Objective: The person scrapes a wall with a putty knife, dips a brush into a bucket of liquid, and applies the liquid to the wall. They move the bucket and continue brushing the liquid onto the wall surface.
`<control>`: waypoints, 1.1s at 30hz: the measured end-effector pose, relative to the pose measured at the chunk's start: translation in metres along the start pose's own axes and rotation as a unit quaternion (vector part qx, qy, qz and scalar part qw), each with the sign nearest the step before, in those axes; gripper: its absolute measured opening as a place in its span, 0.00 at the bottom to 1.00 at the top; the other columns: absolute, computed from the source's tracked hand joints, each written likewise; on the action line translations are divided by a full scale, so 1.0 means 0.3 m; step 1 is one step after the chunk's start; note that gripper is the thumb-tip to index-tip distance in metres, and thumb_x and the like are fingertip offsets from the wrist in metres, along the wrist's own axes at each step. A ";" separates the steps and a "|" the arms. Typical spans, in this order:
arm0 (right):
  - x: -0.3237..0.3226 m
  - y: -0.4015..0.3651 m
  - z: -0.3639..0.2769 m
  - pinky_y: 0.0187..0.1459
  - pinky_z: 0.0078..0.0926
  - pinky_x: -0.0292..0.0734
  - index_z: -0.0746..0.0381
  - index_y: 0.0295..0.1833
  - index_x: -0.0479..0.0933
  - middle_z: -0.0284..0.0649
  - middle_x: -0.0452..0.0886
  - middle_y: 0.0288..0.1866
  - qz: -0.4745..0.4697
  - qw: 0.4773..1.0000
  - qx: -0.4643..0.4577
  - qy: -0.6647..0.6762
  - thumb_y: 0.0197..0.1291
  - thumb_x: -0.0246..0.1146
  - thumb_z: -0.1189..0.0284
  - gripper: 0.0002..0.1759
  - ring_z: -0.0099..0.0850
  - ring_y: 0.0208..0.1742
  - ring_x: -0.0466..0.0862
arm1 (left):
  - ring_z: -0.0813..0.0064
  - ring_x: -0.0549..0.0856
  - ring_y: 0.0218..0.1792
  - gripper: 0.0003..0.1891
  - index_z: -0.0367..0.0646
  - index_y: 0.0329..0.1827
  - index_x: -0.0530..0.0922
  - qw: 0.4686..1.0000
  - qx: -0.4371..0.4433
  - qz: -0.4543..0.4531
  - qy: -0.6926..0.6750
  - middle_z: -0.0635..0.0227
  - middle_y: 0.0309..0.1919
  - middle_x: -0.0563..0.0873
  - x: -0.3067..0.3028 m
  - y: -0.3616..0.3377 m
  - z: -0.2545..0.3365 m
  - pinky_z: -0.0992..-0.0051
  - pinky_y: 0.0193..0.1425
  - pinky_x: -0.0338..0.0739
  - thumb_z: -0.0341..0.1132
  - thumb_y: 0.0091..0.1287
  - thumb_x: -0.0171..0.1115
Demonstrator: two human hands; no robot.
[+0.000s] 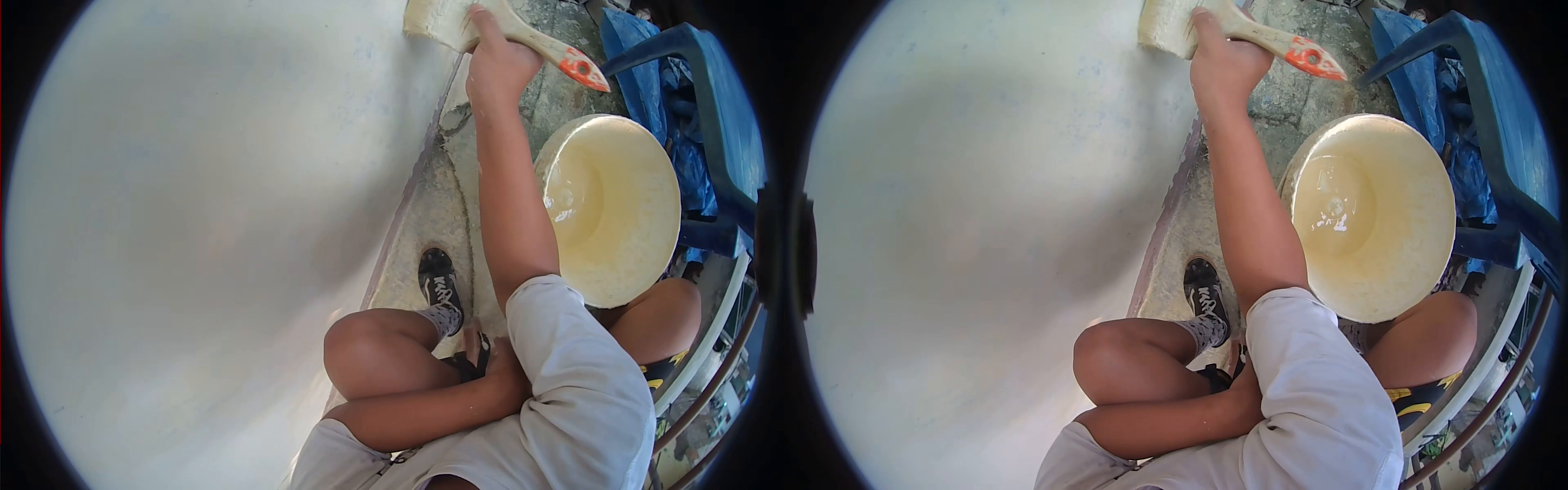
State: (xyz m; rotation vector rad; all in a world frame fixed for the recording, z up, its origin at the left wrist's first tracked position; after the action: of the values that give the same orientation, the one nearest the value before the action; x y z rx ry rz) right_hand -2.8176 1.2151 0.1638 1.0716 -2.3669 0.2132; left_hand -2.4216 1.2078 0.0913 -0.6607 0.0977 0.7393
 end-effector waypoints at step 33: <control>-1.009 -0.146 -0.348 0.41 0.34 0.78 0.69 0.40 0.80 0.53 0.83 0.34 -0.268 0.741 0.104 -0.608 0.46 0.68 0.62 0.21 0.44 0.38 0.85 | 0.59 0.75 0.57 0.37 0.33 0.67 0.52 0.969 0.002 0.236 -0.072 0.49 0.58 0.69 -0.247 0.302 -0.206 0.64 0.56 0.74 0.33 0.56 0.60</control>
State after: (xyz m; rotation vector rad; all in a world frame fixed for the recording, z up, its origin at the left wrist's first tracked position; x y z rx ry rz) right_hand -2.5784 1.4194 0.0903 2.5000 -2.8778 -0.6714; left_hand -2.5271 1.1770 0.0177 -0.5823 0.1255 1.2442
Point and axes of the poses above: each hand's wrist, its own y-axis towards the middle knuckle, its own x-axis out of the palm, z = x × y, the point moved 9 cm from there along y, towards the middle knuckle
